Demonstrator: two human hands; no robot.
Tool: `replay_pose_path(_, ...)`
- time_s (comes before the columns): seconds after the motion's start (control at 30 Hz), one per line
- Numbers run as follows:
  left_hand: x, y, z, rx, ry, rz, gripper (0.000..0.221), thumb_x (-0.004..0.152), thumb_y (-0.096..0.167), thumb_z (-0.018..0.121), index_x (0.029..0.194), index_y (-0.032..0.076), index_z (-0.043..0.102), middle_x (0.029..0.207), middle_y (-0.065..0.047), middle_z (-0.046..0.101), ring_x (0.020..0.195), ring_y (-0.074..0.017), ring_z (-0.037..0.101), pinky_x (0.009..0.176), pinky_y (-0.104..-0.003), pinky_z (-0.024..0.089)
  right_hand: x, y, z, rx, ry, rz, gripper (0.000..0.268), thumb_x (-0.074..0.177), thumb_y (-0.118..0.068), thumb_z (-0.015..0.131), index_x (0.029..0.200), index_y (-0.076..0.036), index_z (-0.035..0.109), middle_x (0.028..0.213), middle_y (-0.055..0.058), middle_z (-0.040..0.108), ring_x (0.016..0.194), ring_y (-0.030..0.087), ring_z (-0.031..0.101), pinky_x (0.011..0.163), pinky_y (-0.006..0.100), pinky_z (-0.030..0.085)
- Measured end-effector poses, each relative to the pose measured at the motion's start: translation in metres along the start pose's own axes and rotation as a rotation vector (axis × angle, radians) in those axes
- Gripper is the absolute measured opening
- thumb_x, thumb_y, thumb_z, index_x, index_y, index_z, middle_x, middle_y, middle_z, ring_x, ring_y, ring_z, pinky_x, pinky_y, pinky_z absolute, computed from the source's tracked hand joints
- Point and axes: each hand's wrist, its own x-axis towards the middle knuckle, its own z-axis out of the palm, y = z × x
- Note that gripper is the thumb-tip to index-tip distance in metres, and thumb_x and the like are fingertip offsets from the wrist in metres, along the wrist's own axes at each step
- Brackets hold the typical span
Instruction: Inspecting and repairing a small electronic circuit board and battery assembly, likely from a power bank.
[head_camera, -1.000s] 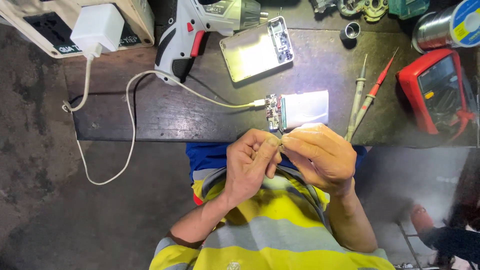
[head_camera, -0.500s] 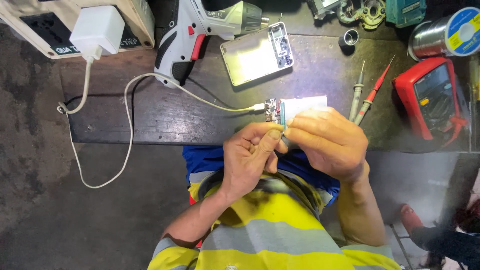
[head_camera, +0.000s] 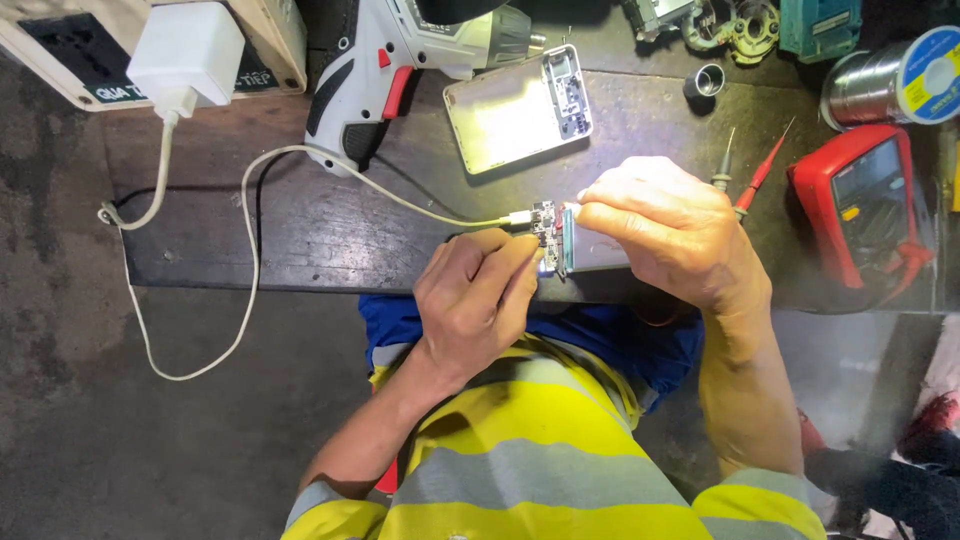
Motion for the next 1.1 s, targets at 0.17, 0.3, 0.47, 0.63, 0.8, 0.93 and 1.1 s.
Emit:
replay_pose_path(0.17, 0.006, -0.006, 0.012, 0.103, -0.002, 0.08, 0.008, 0.088, 0.011, 0.081, 0.095, 0.008, 0.077, 0.083, -0.006, 0.061, 0.064, -0.0221, 0.058, 0.062, -0.032, 0.05, 0.004, -0.003, 0.008, 0.057, 0.029, 0.031, 0.019, 0.099, 0.009, 0.057, 0.101, 0.005, 0.076, 0.102, 0.02, 0.074, 0.085, 0.042, 0.07, 0.08, 0.052, 0.058)
replay_pose_path(0.3, 0.01, -0.005, 0.016, 0.143, -0.023, 0.115, 0.008, 0.087, 0.012, 0.082, 0.091, 0.007, 0.077, 0.083, -0.006, 0.058, 0.063, -0.0203, 0.055, 0.061, -0.031, 0.047, 0.0, -0.002, 0.013, 0.095, 0.065, 0.068, 0.019, 0.097, 0.012, 0.06, 0.1, 0.004, 0.077, 0.101, 0.019, 0.075, 0.084, 0.04, 0.071, 0.08, 0.051, 0.059)
replay_pose_path(0.47, 0.006, -0.008, 0.019, 0.173, -0.035, 0.13, 0.007, 0.088, 0.015, 0.08, 0.091, 0.009, 0.077, 0.085, -0.003, 0.056, 0.064, -0.0191, 0.052, 0.063, -0.03, 0.046, -0.001, -0.004, 0.012, 0.152, 0.089, 0.073, 0.016, 0.095, 0.012, 0.063, 0.097, 0.005, 0.077, 0.099, 0.02, 0.075, 0.082, 0.039, 0.072, 0.078, 0.05, 0.059)
replay_pose_path(0.63, -0.001, -0.01, 0.024, 0.17, -0.017, 0.127, 0.006, 0.09, 0.018, 0.078, 0.091, 0.012, 0.077, 0.088, -0.001, 0.059, 0.067, -0.0186, 0.051, 0.066, -0.029, 0.047, 0.003, -0.012, 0.013, 0.217, 0.129, 0.123, 0.01, 0.092, 0.009, 0.069, 0.093, 0.004, 0.078, 0.098, 0.019, 0.077, 0.08, 0.035, 0.073, 0.075, 0.048, 0.06)
replay_pose_path(0.8, 0.005, -0.008, 0.021, 0.019, -0.013, 0.046, 0.004, 0.088, 0.008, 0.076, 0.088, 0.011, 0.074, 0.086, -0.001, 0.058, 0.061, -0.021, 0.05, 0.063, -0.029, 0.047, 0.007, -0.013, 0.013, 0.262, 0.129, 0.142, 0.008, 0.092, 0.009, 0.07, 0.093, 0.006, 0.077, 0.096, 0.02, 0.076, 0.077, 0.035, 0.073, 0.073, 0.046, 0.06)
replay_pose_path(0.93, 0.008, -0.01, 0.019, -0.036, -0.016, 0.014, 0.006, 0.088, 0.008, 0.077, 0.086, 0.011, 0.073, 0.084, -0.001, 0.058, 0.061, -0.0225, 0.051, 0.063, -0.029, 0.047, 0.005, -0.006, 0.012, 0.257, 0.118, 0.128, 0.01, 0.093, 0.009, 0.068, 0.094, 0.006, 0.077, 0.094, 0.02, 0.076, 0.076, 0.036, 0.072, 0.072, 0.046, 0.06)
replay_pose_path(1.1, 0.007, -0.011, 0.02, -0.077, -0.023, -0.005, 0.007, 0.088, 0.008, 0.078, 0.086, 0.012, 0.073, 0.085, -0.002, 0.06, 0.061, -0.0236, 0.054, 0.064, -0.03, 0.048, 0.008, -0.003, 0.009, 0.154, 0.095, 0.072, 0.009, 0.095, 0.009, 0.067, 0.094, 0.007, 0.076, 0.094, 0.021, 0.075, 0.076, 0.038, 0.071, 0.072, 0.048, 0.058)
